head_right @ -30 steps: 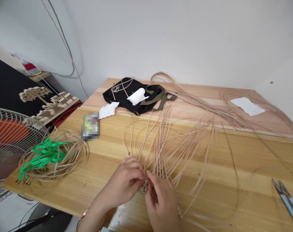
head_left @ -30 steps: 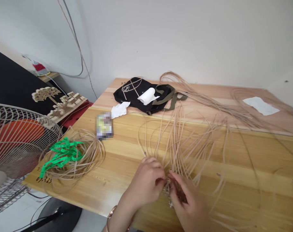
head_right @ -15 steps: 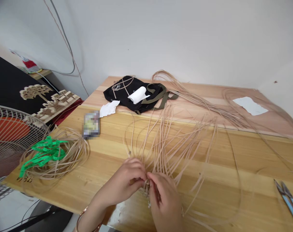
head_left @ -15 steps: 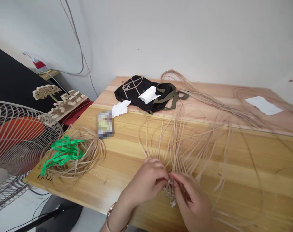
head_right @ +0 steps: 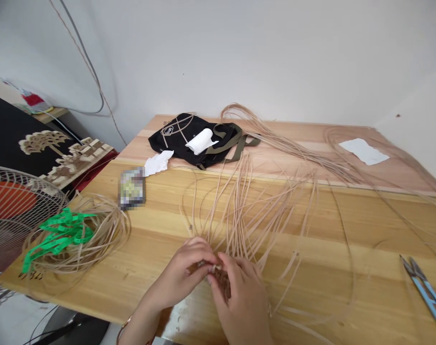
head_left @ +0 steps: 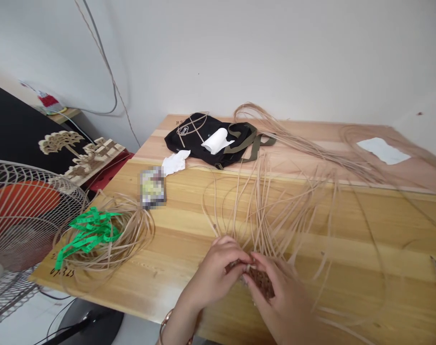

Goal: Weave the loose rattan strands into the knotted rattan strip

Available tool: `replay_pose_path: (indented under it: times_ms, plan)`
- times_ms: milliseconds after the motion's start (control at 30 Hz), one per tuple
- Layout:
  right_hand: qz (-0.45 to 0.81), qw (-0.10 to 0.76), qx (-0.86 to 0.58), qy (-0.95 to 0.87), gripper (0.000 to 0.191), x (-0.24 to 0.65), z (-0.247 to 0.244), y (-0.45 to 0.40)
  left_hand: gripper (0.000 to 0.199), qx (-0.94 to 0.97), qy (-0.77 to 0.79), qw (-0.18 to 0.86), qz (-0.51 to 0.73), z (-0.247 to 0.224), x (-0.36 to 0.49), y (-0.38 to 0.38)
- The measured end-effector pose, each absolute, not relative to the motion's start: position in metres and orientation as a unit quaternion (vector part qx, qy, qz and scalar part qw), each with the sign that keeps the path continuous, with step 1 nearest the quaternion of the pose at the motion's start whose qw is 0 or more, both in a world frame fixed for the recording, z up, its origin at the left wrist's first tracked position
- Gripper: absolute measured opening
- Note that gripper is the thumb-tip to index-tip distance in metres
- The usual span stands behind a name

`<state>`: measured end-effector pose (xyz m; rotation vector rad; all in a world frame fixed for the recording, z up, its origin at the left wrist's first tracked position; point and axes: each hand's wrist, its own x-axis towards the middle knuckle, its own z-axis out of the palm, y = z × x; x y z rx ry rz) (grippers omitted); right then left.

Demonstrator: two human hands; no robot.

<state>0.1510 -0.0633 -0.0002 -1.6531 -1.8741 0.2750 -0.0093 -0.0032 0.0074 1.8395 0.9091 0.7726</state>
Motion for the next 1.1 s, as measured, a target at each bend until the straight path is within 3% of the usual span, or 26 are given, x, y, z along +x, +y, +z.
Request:
replay_pose_path:
  times_ms: [467,767,1100]
  plan:
    - [0.095,0.322,-0.657,-0.675,0.030,0.139,0.004,-0.057,0.016,0.767,0.361,0.458,0.267,0.012,-0.009,0.006]
    - [0.313,0.325,-0.662,-0.599,0.028,0.144,0.010,-0.047,0.014,0.803,0.301,0.464,0.222,0.019,-0.017,0.022]
    - [0.325,0.294,-0.656,-0.614,0.026,0.146,0.014,-0.046,0.007,0.806,0.274,0.468,0.239,0.017,-0.016,0.026]
